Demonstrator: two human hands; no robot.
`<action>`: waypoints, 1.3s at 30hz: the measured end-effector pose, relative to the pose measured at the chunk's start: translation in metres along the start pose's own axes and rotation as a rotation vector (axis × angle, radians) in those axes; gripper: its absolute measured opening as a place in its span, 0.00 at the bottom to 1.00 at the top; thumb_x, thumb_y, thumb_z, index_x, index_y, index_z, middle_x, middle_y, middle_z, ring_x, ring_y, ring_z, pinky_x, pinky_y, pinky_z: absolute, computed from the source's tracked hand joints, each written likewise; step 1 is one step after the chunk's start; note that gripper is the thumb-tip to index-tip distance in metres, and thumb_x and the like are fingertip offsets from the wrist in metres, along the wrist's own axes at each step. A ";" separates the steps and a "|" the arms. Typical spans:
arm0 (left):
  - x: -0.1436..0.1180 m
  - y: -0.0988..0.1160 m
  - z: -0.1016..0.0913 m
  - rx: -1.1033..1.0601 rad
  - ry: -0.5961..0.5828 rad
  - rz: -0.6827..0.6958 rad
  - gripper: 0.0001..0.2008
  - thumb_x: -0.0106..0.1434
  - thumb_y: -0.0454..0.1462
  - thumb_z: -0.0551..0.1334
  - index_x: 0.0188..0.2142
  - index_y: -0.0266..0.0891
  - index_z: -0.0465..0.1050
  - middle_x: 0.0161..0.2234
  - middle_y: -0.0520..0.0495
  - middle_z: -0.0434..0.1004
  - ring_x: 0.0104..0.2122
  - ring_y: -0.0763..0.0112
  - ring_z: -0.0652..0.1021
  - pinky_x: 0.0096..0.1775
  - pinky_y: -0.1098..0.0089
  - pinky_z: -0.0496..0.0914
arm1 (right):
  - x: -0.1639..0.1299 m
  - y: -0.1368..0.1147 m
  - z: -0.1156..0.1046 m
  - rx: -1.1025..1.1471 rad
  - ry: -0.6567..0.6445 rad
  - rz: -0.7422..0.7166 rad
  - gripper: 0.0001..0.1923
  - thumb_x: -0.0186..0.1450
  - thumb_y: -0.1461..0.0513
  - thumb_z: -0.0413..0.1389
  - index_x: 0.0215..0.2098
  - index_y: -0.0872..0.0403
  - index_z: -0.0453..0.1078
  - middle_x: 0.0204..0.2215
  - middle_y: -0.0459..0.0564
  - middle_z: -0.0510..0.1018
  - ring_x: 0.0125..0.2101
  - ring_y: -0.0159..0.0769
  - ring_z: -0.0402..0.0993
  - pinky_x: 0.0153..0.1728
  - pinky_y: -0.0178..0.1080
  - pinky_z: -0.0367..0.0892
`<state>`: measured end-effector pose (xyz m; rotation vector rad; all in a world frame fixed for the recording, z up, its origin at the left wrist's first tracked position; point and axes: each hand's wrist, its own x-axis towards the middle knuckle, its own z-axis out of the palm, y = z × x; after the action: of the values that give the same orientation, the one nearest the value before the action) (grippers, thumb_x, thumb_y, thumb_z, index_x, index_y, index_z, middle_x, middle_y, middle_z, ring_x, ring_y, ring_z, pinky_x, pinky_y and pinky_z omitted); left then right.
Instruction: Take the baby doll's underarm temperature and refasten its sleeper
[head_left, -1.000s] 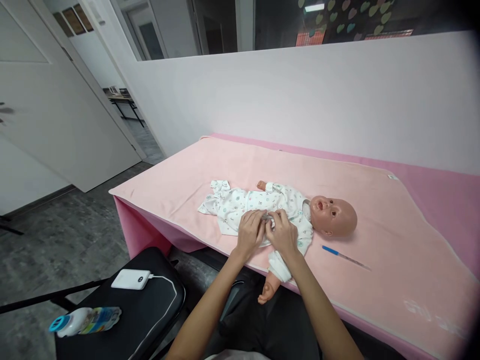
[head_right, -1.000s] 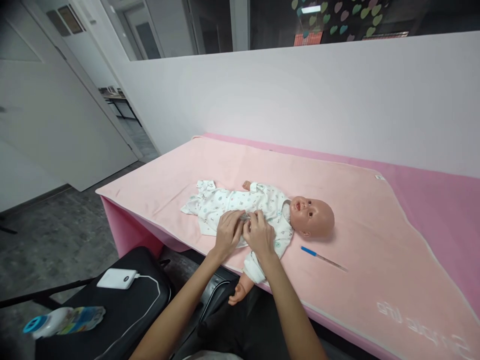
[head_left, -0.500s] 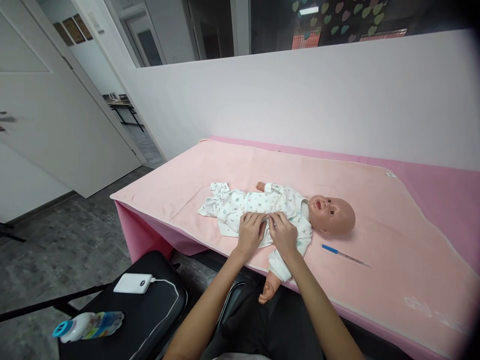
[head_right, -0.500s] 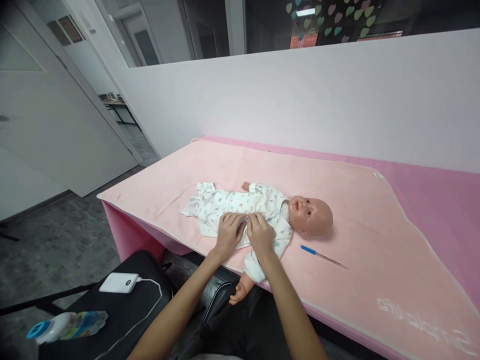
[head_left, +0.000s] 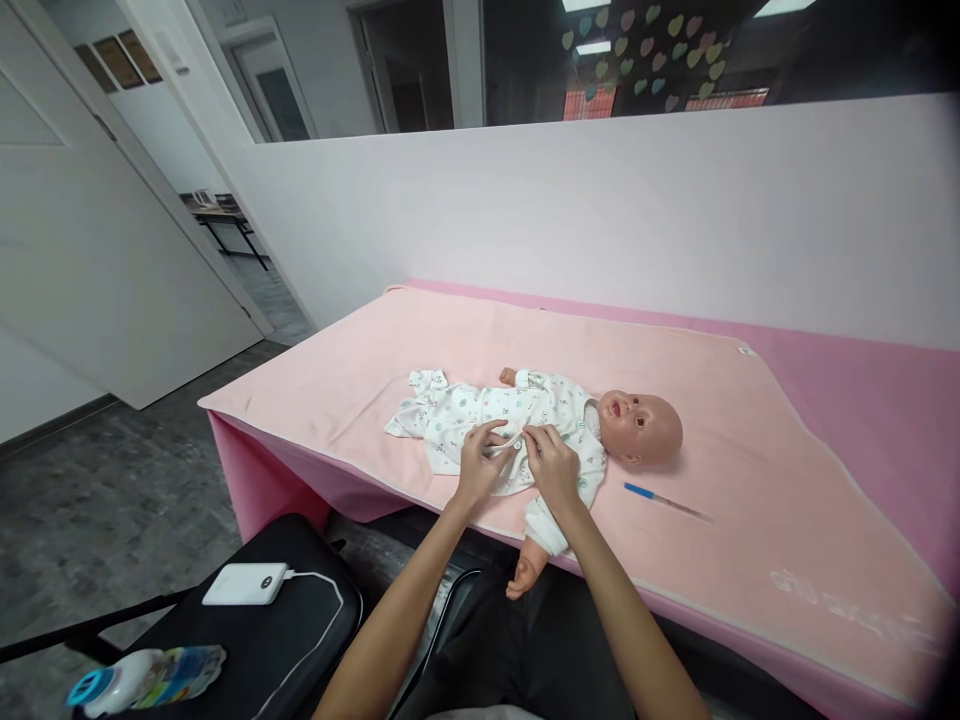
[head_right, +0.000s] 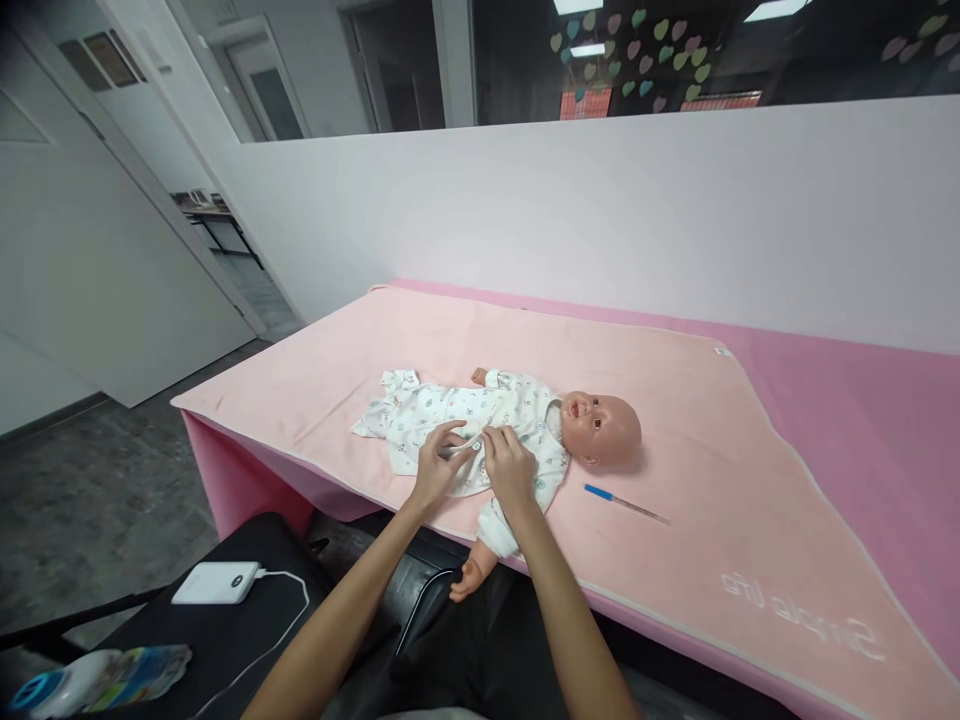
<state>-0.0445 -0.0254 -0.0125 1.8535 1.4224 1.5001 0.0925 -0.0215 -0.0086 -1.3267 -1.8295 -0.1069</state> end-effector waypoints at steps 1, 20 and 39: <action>-0.001 -0.001 -0.001 -0.025 0.031 -0.026 0.16 0.54 0.37 0.63 0.44 0.42 0.68 0.25 0.54 0.69 0.30 0.72 0.72 0.40 0.69 0.64 | 0.000 0.000 0.000 0.002 0.013 0.004 0.14 0.69 0.60 0.45 0.39 0.53 0.71 0.32 0.48 0.75 0.31 0.30 0.72 0.30 0.30 0.61; -0.001 0.017 0.000 0.436 0.049 0.170 0.07 0.60 0.42 0.60 0.32 0.47 0.76 0.38 0.50 0.74 0.43 0.65 0.68 0.49 0.60 0.53 | -0.036 0.025 -0.042 0.088 0.305 0.195 0.14 0.65 0.61 0.46 0.46 0.55 0.68 0.46 0.57 0.68 0.41 0.37 0.69 0.39 0.38 0.67; 0.001 0.035 -0.003 0.402 0.057 0.110 0.14 0.57 0.42 0.61 0.43 0.47 0.73 0.42 0.45 0.70 0.47 0.57 0.66 0.53 0.49 0.51 | -0.072 0.099 -0.167 -0.003 -0.226 0.549 0.13 0.61 0.56 0.49 0.31 0.55 0.71 0.28 0.52 0.76 0.32 0.40 0.72 0.36 0.40 0.65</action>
<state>-0.0308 -0.0410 0.0164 2.1663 1.7805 1.4024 0.2747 -0.1179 0.0109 -1.8530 -1.5737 0.3444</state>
